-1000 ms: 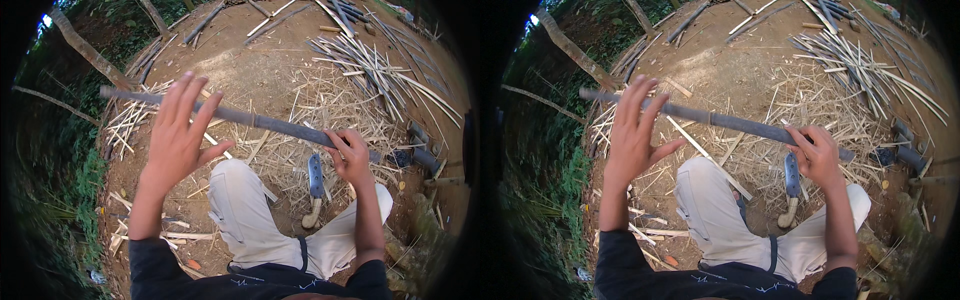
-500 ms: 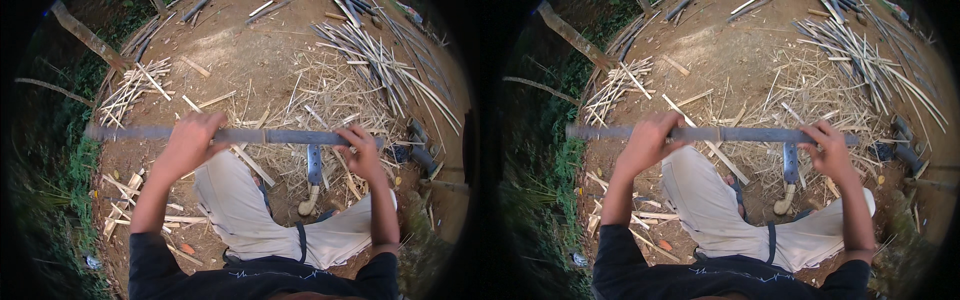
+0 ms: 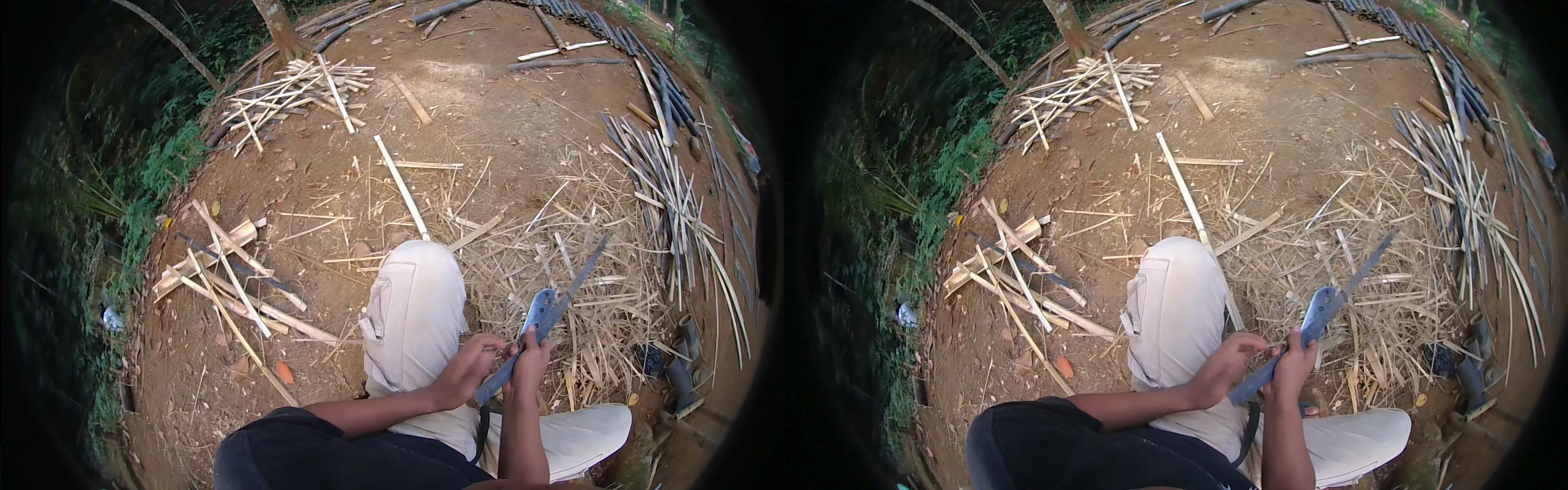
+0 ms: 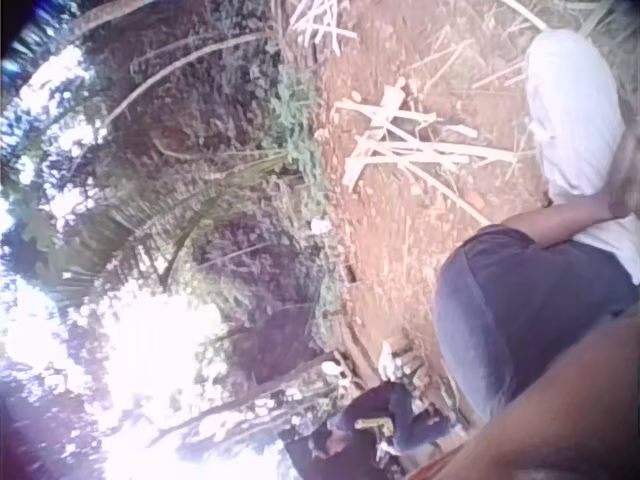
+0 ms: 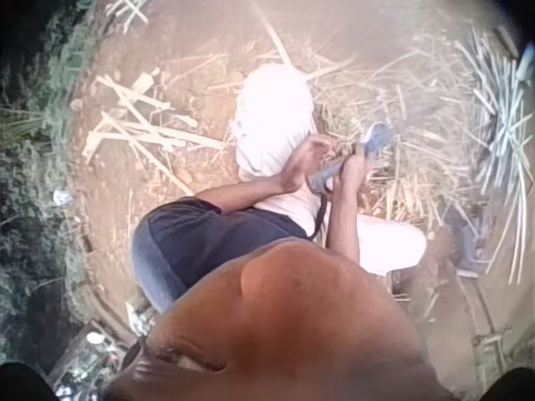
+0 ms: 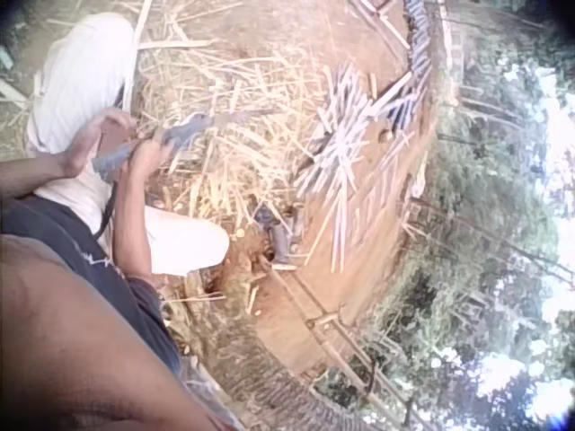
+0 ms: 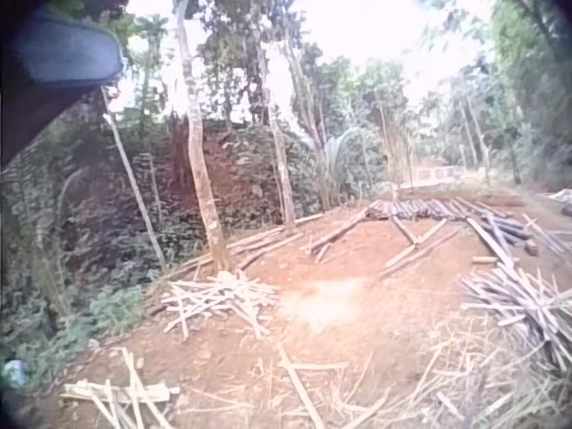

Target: The person shaves and smooths a length of bamboo using a cleaver and a smaller knife while sitting on the ground. They turn the bamboo over to work on different sides and scrape the surface to remove outer material.

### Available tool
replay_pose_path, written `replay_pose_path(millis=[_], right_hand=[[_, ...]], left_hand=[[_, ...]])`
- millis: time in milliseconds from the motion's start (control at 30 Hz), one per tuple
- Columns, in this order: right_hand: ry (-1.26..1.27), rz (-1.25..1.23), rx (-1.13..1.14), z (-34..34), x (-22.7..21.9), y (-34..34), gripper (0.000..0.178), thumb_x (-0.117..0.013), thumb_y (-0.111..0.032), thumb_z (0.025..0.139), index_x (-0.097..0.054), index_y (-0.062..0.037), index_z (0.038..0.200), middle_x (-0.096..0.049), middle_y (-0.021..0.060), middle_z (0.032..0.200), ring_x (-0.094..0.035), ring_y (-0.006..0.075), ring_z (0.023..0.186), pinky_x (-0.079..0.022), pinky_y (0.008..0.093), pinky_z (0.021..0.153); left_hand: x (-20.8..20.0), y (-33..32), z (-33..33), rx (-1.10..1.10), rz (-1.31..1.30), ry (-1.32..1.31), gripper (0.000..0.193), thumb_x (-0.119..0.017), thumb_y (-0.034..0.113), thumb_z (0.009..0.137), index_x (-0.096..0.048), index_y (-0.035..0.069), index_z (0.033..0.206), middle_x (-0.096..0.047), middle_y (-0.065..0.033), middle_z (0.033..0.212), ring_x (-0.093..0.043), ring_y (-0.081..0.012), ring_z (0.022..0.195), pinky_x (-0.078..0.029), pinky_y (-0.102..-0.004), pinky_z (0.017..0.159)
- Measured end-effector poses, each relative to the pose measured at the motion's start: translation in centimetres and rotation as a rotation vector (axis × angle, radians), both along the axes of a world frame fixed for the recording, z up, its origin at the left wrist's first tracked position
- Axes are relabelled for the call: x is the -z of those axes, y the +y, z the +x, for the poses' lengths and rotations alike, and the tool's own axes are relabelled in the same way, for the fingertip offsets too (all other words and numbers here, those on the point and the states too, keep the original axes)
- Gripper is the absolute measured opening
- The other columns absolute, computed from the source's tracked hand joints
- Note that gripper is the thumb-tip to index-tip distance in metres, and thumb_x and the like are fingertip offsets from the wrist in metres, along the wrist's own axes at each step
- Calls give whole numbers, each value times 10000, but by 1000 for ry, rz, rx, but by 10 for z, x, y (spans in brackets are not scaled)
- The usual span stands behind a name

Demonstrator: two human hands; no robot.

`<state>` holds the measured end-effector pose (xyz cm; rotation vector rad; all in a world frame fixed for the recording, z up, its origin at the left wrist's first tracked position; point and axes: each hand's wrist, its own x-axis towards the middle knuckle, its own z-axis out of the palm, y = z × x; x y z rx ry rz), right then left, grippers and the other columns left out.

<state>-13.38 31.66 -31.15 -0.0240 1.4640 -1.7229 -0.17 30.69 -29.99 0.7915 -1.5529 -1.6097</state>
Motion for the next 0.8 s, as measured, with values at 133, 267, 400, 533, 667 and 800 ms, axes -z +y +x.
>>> replay_pose_path(millis=[133,267,400,533,667,800], right_hand=[[-182,-127,100,30,-54,-26,225,-589,-247,975,-422,-98,991,-469,9,722,-486,103,525,-399,245,444],[-422,-346,155,58,-102,-63,213,-561,-246,987,-403,-104,972,-465,22,770,-495,112,558,-432,272,466],[-579,-482,253,51,-143,-90,186,-540,-245,994,-443,-87,989,-482,34,842,-492,139,636,-436,298,536],[-337,-488,90,48,-174,-109,301,-522,-366,1004,-473,-76,942,-498,34,809,-520,135,643,-453,287,538],[-240,-659,-247,30,-143,-94,378,-440,-454,1020,-522,-92,947,-521,16,777,-567,128,653,-472,268,531],[877,179,-120,-47,81,-62,332,-581,-351,927,-613,-22,959,-624,139,829,-626,306,761,-497,409,675]], left_hand=[[-37,-11,-12,-149,-304,552,883,-238,783,880,-469,-12,1189,-558,-244,1177,-555,-383,1123,-343,-537,1066],[-92,-44,3,-181,-372,937,988,-240,903,765,-424,11,1146,-580,-207,975,-620,-355,859,-503,-556,792],[-145,-60,-24,-382,-500,981,920,-317,902,758,-401,33,1049,-510,-136,787,-533,-248,575,-502,-412,579],[-206,-103,-25,-164,-695,882,616,-348,719,908,-376,107,840,-361,-25,583,-330,-126,440,-327,-278,430],[-297,-129,-15,-194,-680,861,383,-428,359,1006,-339,162,690,-228,41,476,-153,-74,383,-176,-252,387],[-349,-172,-5,-144,-754,881,285,-526,246,917,-389,117,704,-284,15,524,-202,-80,378,-194,-236,372]])
